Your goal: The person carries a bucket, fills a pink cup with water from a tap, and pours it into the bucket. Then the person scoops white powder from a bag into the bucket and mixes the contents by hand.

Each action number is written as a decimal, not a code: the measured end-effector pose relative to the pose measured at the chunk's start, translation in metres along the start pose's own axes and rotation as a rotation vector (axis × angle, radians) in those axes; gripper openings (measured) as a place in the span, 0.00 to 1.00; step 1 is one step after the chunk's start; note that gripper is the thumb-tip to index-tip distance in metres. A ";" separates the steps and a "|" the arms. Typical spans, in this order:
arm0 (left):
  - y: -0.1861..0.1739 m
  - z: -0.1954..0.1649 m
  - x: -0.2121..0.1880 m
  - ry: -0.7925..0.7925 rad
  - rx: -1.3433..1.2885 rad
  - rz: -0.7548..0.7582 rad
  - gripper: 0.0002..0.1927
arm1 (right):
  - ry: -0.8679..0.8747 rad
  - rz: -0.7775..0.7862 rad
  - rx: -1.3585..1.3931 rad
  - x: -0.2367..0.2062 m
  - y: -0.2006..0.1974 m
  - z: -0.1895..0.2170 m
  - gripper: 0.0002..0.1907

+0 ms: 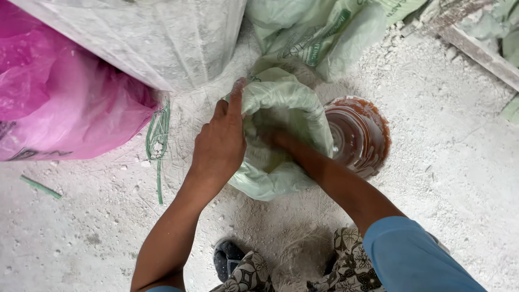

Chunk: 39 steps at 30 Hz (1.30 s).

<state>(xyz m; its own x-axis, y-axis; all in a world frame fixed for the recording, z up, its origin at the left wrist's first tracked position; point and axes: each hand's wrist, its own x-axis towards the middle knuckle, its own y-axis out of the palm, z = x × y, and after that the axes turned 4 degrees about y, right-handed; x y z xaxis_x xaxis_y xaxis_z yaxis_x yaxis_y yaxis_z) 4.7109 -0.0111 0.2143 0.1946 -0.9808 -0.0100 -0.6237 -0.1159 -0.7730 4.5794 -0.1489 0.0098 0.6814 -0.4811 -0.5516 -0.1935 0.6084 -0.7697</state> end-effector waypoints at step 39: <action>0.045 -0.028 0.048 0.069 0.639 -0.189 0.22 | -0.264 -0.460 -0.121 -0.193 -0.084 -0.130 0.13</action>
<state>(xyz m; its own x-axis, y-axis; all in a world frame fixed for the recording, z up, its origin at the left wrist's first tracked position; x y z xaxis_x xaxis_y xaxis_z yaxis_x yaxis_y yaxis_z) 4.6709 -0.0675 0.1963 0.1942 -0.9630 0.1871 -0.0083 -0.1924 -0.9813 4.3723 -0.1890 0.1396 0.8660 -0.4961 -0.0619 0.0972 0.2884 -0.9526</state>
